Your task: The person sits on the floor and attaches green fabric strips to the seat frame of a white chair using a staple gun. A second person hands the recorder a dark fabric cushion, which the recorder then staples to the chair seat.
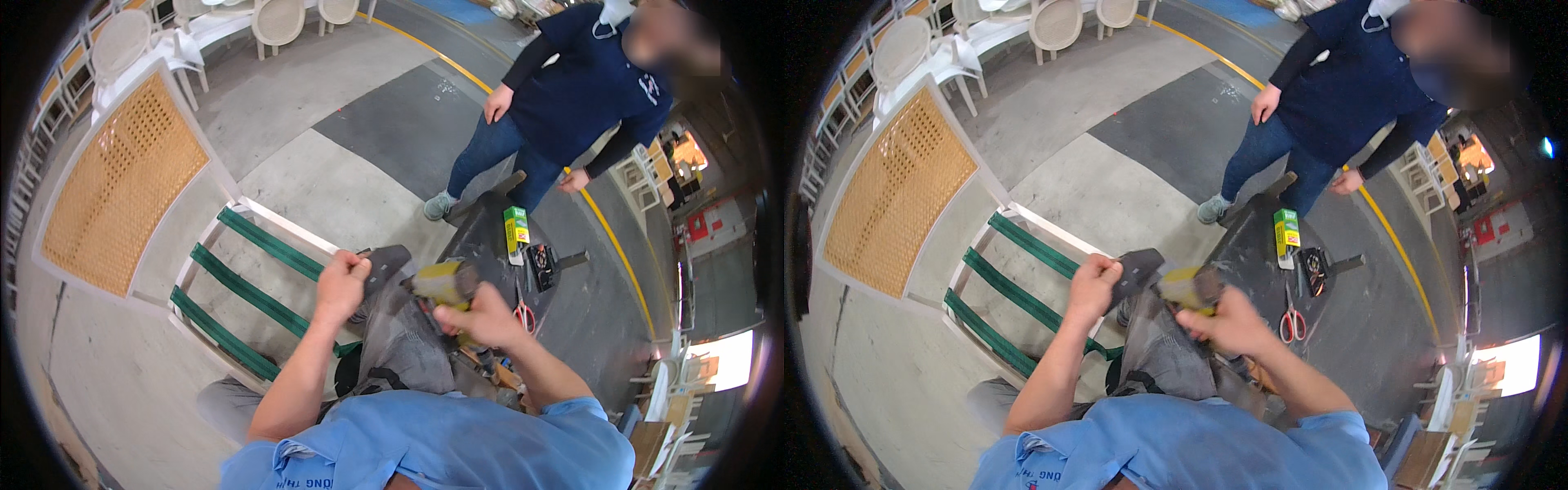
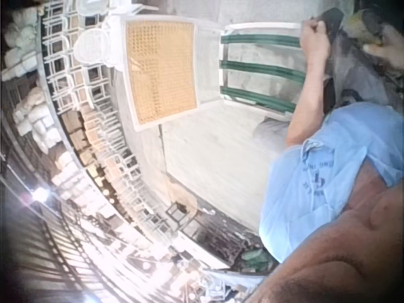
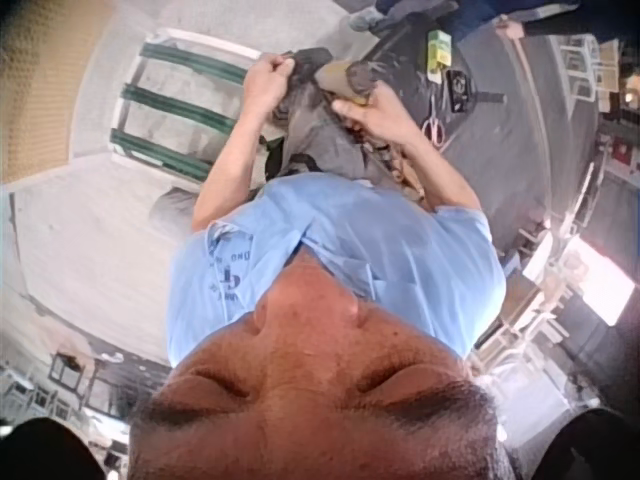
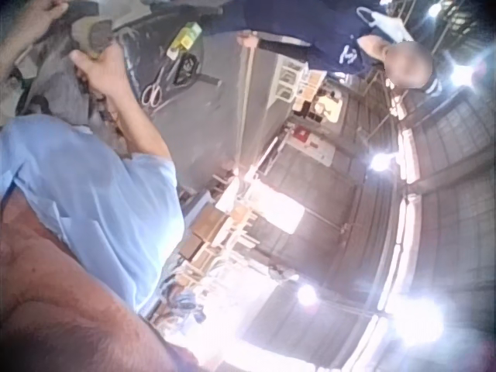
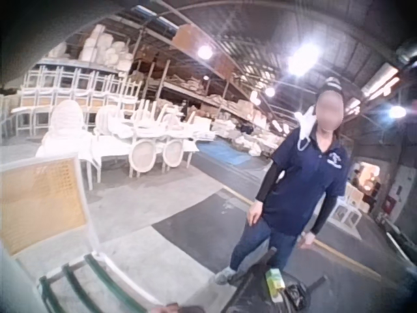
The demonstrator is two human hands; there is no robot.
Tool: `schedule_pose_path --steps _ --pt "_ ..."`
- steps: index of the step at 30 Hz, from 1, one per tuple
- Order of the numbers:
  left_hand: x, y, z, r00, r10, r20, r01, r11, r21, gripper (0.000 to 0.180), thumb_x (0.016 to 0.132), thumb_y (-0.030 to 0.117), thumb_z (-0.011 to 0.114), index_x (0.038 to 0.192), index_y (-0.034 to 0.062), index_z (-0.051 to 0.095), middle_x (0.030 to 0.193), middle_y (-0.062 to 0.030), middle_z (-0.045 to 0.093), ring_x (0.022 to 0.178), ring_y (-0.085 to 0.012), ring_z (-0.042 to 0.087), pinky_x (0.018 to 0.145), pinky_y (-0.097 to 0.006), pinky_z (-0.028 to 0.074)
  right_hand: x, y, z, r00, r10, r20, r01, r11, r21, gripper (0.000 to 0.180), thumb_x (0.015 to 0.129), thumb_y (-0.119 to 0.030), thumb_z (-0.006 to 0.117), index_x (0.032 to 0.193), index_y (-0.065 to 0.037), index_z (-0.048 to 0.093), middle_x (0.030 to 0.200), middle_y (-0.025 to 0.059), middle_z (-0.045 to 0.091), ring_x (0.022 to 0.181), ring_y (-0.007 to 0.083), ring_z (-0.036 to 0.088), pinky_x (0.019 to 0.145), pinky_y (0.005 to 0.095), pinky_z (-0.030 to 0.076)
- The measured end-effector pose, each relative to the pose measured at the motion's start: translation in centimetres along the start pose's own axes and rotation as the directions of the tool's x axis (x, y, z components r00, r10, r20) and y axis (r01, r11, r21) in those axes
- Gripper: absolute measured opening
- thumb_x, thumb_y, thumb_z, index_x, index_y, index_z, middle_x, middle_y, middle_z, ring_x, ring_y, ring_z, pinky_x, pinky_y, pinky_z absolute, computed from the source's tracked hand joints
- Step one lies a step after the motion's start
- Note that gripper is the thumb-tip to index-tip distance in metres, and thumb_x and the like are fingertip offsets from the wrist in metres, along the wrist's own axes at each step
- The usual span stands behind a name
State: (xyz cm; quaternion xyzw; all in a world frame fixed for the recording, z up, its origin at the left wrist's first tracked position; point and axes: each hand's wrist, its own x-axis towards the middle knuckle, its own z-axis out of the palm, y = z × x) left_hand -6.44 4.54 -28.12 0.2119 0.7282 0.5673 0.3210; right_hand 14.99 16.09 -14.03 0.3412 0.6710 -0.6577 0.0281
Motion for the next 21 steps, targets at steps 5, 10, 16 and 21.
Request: schedule_pose_path --steps 5,10,16,21 --pt "1.5 -0.8 -5.3 0.994 -0.016 0.108 0.047 0.955 -0.293 0.013 0.101 0.021 0.065 0.100 0.0084 0.062 0.088 0.0041 0.059 0.083 -0.0077 0.052 0.077 -0.025 0.044 1.2 4.8 -10.3 0.975 0.091 -0.201 -0.077 0.994 0.078 0.034 0.096 -0.023 0.075 0.122 -0.005 0.065 0.093 0.0015 0.069 0.067 0.0122 0.061 0.059 0.0289 0.050" --pt "1.6 -3.9 -9.8 0.986 -0.123 0.113 0.162 0.869 -0.467 0.010 0.104 0.021 0.061 0.101 0.0122 0.059 0.090 0.0079 0.056 0.082 -0.0041 0.050 0.076 -0.021 0.041 5.7 13.4 -18.4 0.915 0.364 -0.173 -0.316 0.915 0.253 0.034 0.094 -0.021 0.076 0.121 -0.005 0.062 0.093 0.0043 0.064 0.062 0.0180 0.063 0.053 0.0338 0.052" --pt "1.2 -6.1 -11.5 0.989 -0.106 0.101 0.146 0.765 -0.627 0.013 0.107 0.023 0.057 0.109 0.0100 0.059 0.097 0.0035 0.062 0.088 -0.0082 0.060 0.082 -0.025 0.050 7.3 18.5 -22.0 0.895 0.421 -0.146 -0.358 0.876 0.323 0.033 0.092 -0.019 0.078 0.119 -0.003 0.066 0.093 0.0058 0.067 0.070 0.0206 0.067 0.064 0.0365 0.058" --pt "0.1 -7.4 -12.4 0.990 -0.115 0.079 0.139 0.769 -0.623 0.021 0.108 0.023 0.054 0.120 0.0070 0.059 0.111 -0.0017 0.066 0.100 -0.0130 0.064 0.091 -0.029 0.052 7.9 16.2 -20.1 0.775 0.063 -0.628 -0.507 0.655 -0.560 0.042 0.084 -0.021 0.083 0.117 0.002 0.068 0.101 0.0157 0.070 0.088 0.0297 0.071 0.081 0.0407 0.057"
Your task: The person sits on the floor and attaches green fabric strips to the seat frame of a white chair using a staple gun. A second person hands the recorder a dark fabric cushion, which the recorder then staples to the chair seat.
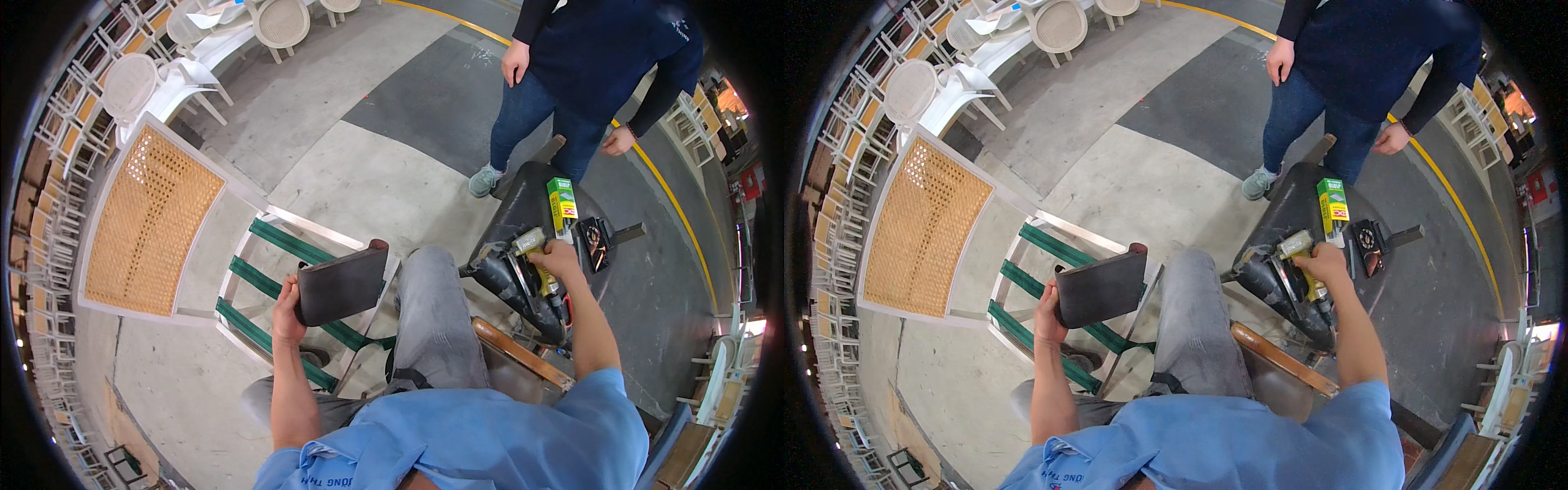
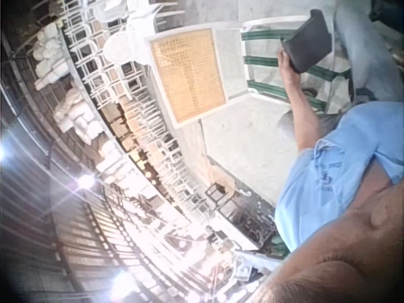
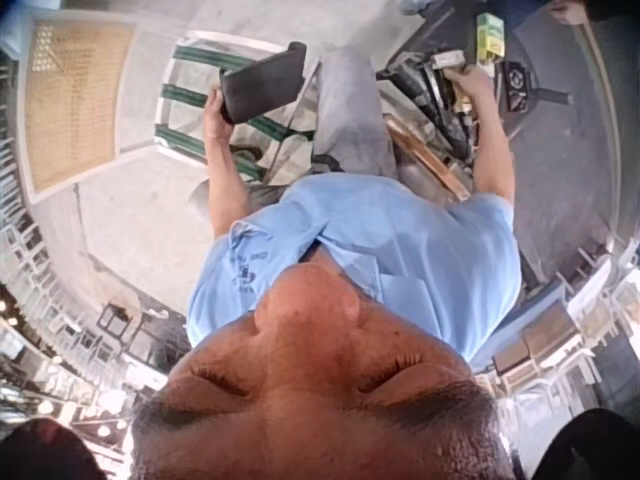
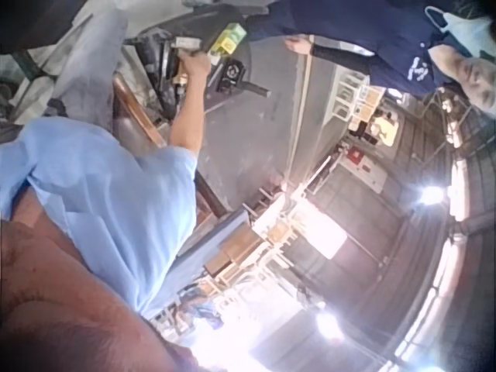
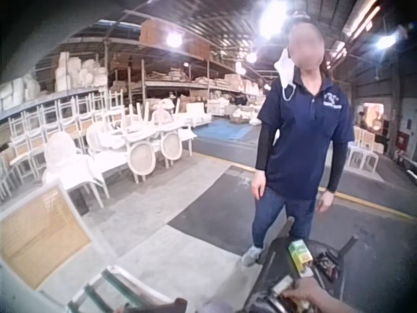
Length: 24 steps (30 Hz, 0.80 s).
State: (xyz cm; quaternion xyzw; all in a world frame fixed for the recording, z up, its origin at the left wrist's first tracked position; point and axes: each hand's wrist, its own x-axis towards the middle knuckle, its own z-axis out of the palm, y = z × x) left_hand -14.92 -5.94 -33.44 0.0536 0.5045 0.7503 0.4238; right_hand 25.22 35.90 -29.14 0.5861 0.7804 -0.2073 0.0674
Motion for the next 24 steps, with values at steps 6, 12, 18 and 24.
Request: schedule_pose_path --steps 6,12,18,24 --pt "-0.2 -0.7 -0.9 0.998 -0.010 0.066 0.011 1.000 -0.021 0.025 0.108 0.023 0.053 0.125 0.0056 0.059 0.115 -0.0030 0.067 0.104 -0.0148 0.064 0.094 -0.031 0.051 -3.6 -10.8 2.6 0.744 -0.583 -0.327 0.666 0.684 0.297 0.036 0.083 -0.020 0.081 0.114 -0.004 0.071 0.110 0.0165 0.071 0.108 0.0353 0.068 0.092 0.0432 0.054" --pt "-0.9 -0.9 -2.4 0.994 -0.032 0.103 0.034 0.999 -0.020 0.025 0.107 0.021 0.053 0.125 0.0052 0.060 0.116 -0.0019 0.067 0.105 -0.0146 0.062 0.098 -0.031 0.047 -2.6 -24.5 10.2 0.580 -0.792 0.191 0.541 0.550 0.636 0.084 0.078 -0.012 0.086 0.151 -0.005 0.044 0.138 0.0153 0.061 0.128 0.0307 0.058 0.103 0.0399 0.049" --pt "-2.1 -2.4 -3.1 0.998 -0.029 -0.057 0.024 0.995 -0.093 0.029 0.107 0.024 0.054 0.129 0.0059 0.060 0.121 -0.0038 0.068 0.113 -0.0174 0.062 0.102 -0.033 0.046 -0.4 -28.4 14.8 0.389 -0.810 0.438 0.050 0.493 0.868 0.079 0.078 0.000 0.084 0.148 -0.006 0.048 0.125 0.0112 0.067 0.122 0.0215 0.058 0.105 0.0354 0.046" --pt "-4.5 -2.4 -1.2 0.998 0.060 0.018 -0.055 0.973 -0.223 0.063 0.095 0.044 0.073 0.141 0.0069 0.052 0.131 -0.0061 0.061 0.123 -0.0191 0.056 0.110 -0.037 0.040 -2.1 -29.5 10.4 0.497 -0.799 0.337 0.006 0.392 0.920 0.063 0.085 -0.006 0.082 0.141 -0.007 0.055 0.115 0.0087 0.068 0.109 0.0164 0.061 0.100 0.0320 0.047"
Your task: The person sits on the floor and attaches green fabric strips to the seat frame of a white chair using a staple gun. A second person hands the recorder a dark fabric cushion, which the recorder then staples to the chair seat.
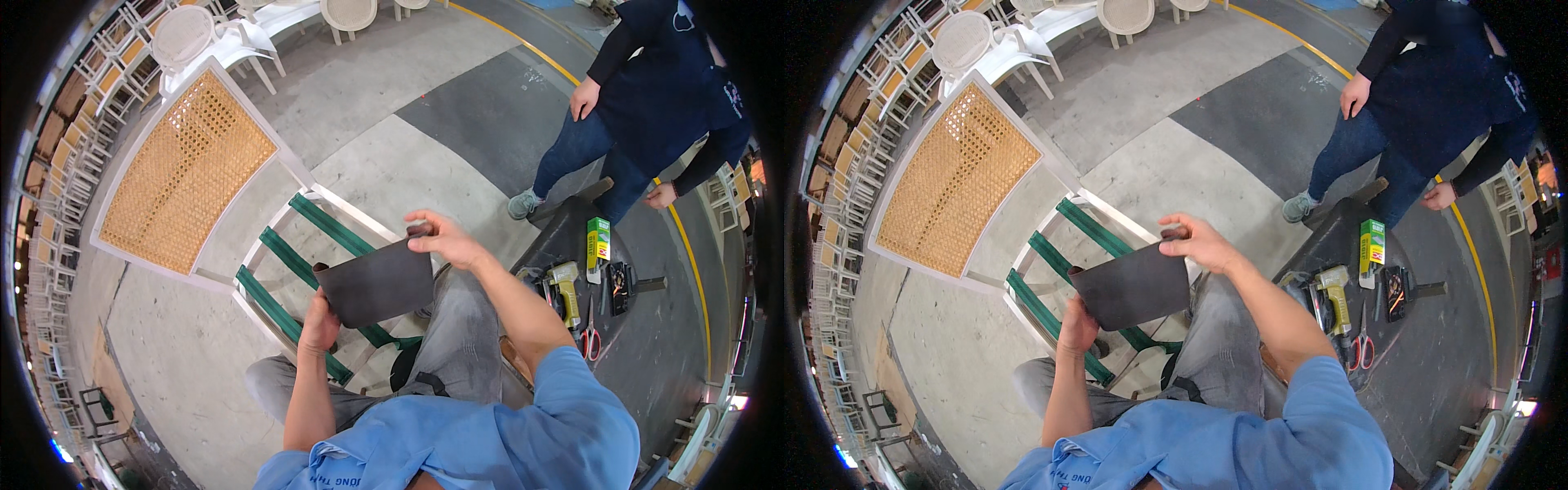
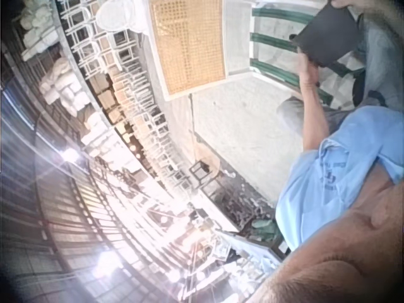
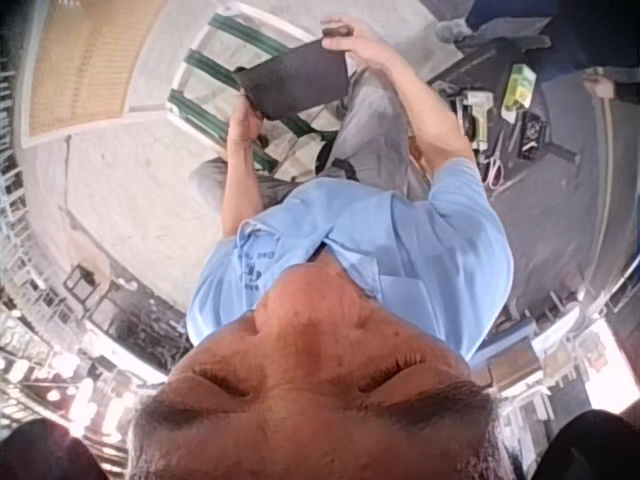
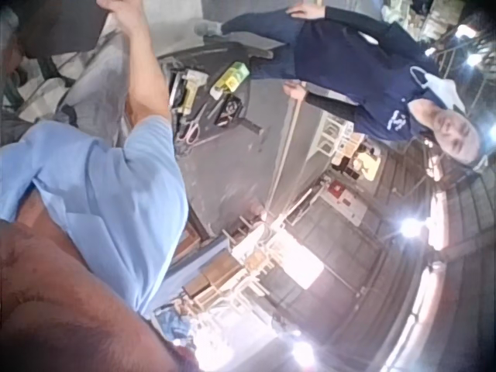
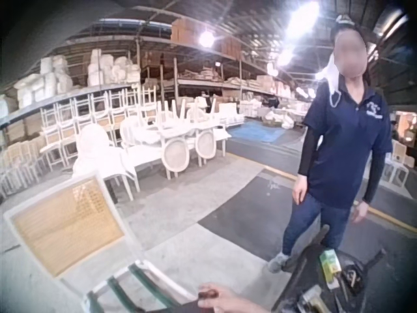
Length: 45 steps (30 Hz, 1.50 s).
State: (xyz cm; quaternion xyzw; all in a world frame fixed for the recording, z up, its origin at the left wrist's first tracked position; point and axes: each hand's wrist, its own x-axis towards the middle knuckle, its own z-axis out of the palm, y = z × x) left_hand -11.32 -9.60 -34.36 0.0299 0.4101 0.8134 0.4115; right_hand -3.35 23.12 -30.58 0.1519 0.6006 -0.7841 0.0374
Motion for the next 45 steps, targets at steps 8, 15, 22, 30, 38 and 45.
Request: schedule_pose_path --steps 8,15,22,30,38,45 --pt "0.5 2.4 11.6 0.966 0.179 0.187 -0.233 0.916 0.328 0.056 0.085 0.007 0.081 0.132 0.0061 0.052 0.135 -0.0113 0.058 0.124 -0.0206 0.056 0.108 -0.035 0.042 -9.6 -10.3 -2.3 0.931 -0.365 -0.020 0.342 0.889 -0.303 0.058 0.084 -0.010 0.083 0.136 -0.006 0.060 0.117 0.0040 0.067 0.107 0.0120 0.059 0.097 0.0292 0.047" --pt "-2.2 -1.9 13.4 0.808 0.326 0.492 -0.553 0.708 0.440 0.058 0.080 0.006 0.082 0.130 0.0066 0.052 0.141 -0.0164 0.057 0.143 -0.0315 0.045 0.125 -0.051 0.024 -19.3 -5.7 -3.0 0.881 -0.450 -0.146 0.373 0.851 -0.369 0.056 0.081 0.000 0.082 0.133 -0.005 0.063 0.130 0.0059 0.067 0.120 0.0161 0.060 0.103 0.0316 0.046" --pt "-4.6 -5.5 11.1 0.865 0.151 0.479 -0.453 0.645 0.615 0.062 0.080 0.003 0.083 0.134 0.0060 0.052 0.145 -0.0157 0.056 0.145 -0.0347 0.045 0.121 -0.048 0.032 -23.3 -1.5 -3.3 0.949 -0.262 -0.177 0.166 0.890 -0.425 0.067 0.078 -0.002 0.086 0.139 -0.006 0.058 0.140 0.0069 0.060 0.128 0.0185 0.056 0.106 0.0336 0.044" --pt "-4.8 -5.6 11.6 0.931 -0.035 0.363 -0.218 0.745 0.631 0.070 0.086 0.001 0.078 0.147 0.0036 0.043 0.156 -0.0155 0.043 0.150 -0.0290 0.037 0.122 -0.044 0.031 -23.3 -2.7 -3.1 0.939 -0.325 -0.117 0.175 0.739 -0.651 0.079 0.075 -0.014 0.090 0.145 -0.009 0.053 0.137 0.0080 0.063 0.124 0.0231 0.060 0.106 0.0355 0.046" --pt "-3.3 -7.4 11.1 0.912 0.186 0.365 -0.351 0.815 0.462 0.081 0.084 -0.007 0.077 0.144 0.0126 0.026 0.161 -0.0173 0.035 0.151 -0.0297 0.034 0.122 -0.043 0.031 -22.4 -2.1 -3.4 0.928 -0.342 -0.150 0.158 0.723 -0.673 0.071 0.077 -0.012 0.088 0.140 -0.009 0.057 0.138 0.0098 0.062 0.115 0.0244 0.062 0.098 0.0361 0.049" --pt "-3.1 -8.4 10.4 0.916 0.227 0.331 -0.347 0.863 0.368 0.083 0.084 -0.004 0.079 0.148 0.0126 0.030 0.156 -0.0177 0.041 0.143 -0.0281 0.044 0.118 -0.043 0.035 -21.7 -1.8 -4.2 0.893 -0.436 -0.111 0.245 0.677 -0.694 0.055 0.079 -0.012 0.086 0.129 -0.008 0.064 0.134 0.0118 0.064 0.115 0.0259 0.063 0.095 0.0360 0.051"
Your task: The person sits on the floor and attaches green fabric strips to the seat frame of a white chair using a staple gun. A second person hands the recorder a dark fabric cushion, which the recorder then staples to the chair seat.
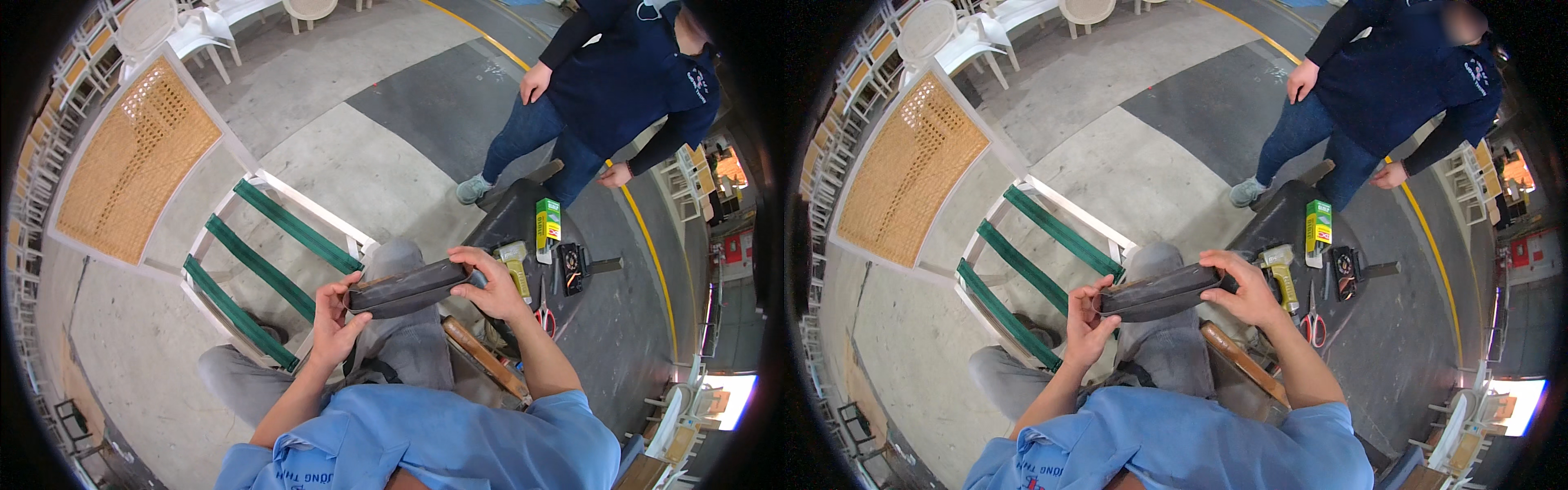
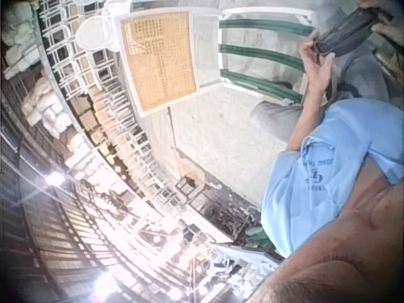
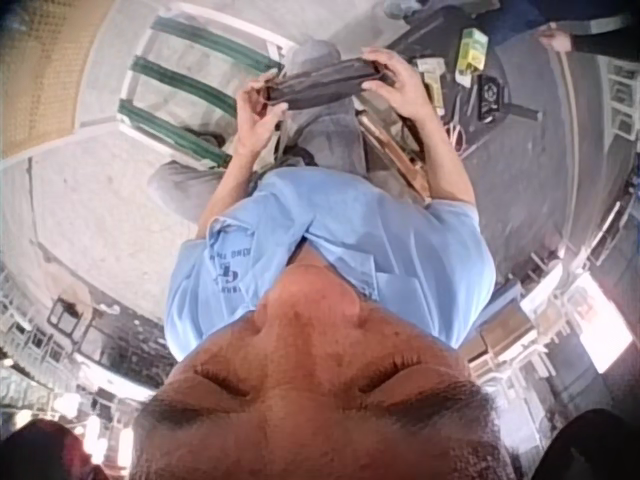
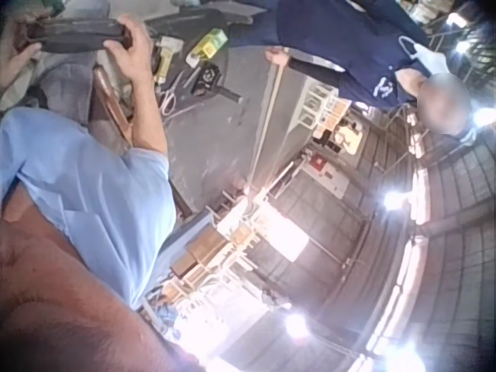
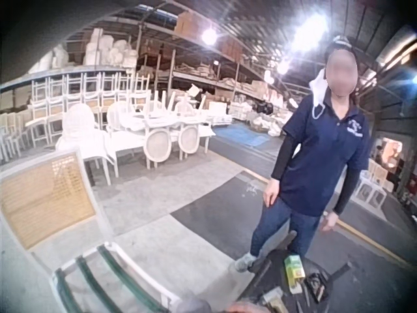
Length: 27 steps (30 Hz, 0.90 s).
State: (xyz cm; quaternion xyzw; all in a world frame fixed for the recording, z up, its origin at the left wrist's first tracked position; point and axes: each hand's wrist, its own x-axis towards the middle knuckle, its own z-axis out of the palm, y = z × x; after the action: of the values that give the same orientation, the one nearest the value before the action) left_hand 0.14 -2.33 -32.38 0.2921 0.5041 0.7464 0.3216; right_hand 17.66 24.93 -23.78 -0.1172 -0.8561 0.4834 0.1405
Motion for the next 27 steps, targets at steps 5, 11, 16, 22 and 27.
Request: schedule_pose_path --steps 5,11,16,22,27 --pt "1.2 3.4 0.2 0.993 -0.116 0.025 0.104 0.951 0.291 0.095 0.080 0.011 0.088 0.156 0.0108 0.031 0.152 -0.0169 0.044 0.133 -0.0263 0.052 0.111 -0.044 0.045 0.9 -0.4 -0.3 0.999 -0.022 0.033 0.022 1.000 -0.012 0.047 0.081 -0.016 0.086 0.123 -0.008 0.067 0.127 0.0118 0.065 0.112 0.0266 0.064 0.090 0.0356 0.052" --pt "5.9 9.6 3.3 0.941 0.052 0.334 -0.336 0.253 0.907 0.075 0.083 0.056 0.077 0.132 0.0015 0.061 0.136 -0.0213 0.057 0.126 -0.0411 0.054 0.109 -0.054 0.040 1.9 -1.0 -0.5 0.998 0.006 0.063 0.000 0.996 -0.093 0.031 0.084 -0.021 0.084 0.109 -0.009 0.069 0.118 0.0107 0.066 0.105 0.0263 0.065 0.088 0.0358 0.051" --pt "9.0 8.9 7.2 0.905 -0.255 0.341 -0.293 0.210 0.933 0.048 0.095 0.043 0.066 0.117 0.0002 0.067 0.109 -0.0181 0.071 0.101 -0.0382 0.068 0.094 -0.048 0.050 2.6 -0.5 -0.1 0.998 0.040 0.058 -0.036 0.998 -0.058 0.026 0.085 -0.022 0.084 0.098 -0.007 0.067 0.112 0.0109 0.066 0.103 0.0263 0.065 0.088 0.0367 0.051" --pt "9.8 7.0 7.5 0.910 -0.296 0.290 -0.187 0.331 0.925 0.032 0.100 0.034 0.061 0.110 0.0036 0.067 0.095 -0.0176 0.067 0.092 -0.0375 0.068 0.079 -0.049 0.054 2.4 1.5 0.6 0.991 0.133 0.006 -0.133 0.987 0.092 0.030 0.085 -0.016 0.084 0.100 -0.007 0.060 0.108 0.0054 0.064 0.101 0.0170 0.062 0.088 0.0329 0.049" --pt "8.8 6.0 7.8 0.934 -0.224 0.277 -0.187 0.353 0.917 0.031 0.098 0.031 0.064 0.111 0.0029 0.064 0.102 -0.0175 0.066 0.095 -0.0383 0.067 0.080 -0.048 0.054 1.5 1.7 1.7 0.956 0.291 0.026 -0.279 0.881 0.382 0.042 0.083 -0.010 0.086 0.111 -0.008 0.055 0.109 0.0007 0.061 0.100 0.0100 0.058 0.090 0.0289 0.048"
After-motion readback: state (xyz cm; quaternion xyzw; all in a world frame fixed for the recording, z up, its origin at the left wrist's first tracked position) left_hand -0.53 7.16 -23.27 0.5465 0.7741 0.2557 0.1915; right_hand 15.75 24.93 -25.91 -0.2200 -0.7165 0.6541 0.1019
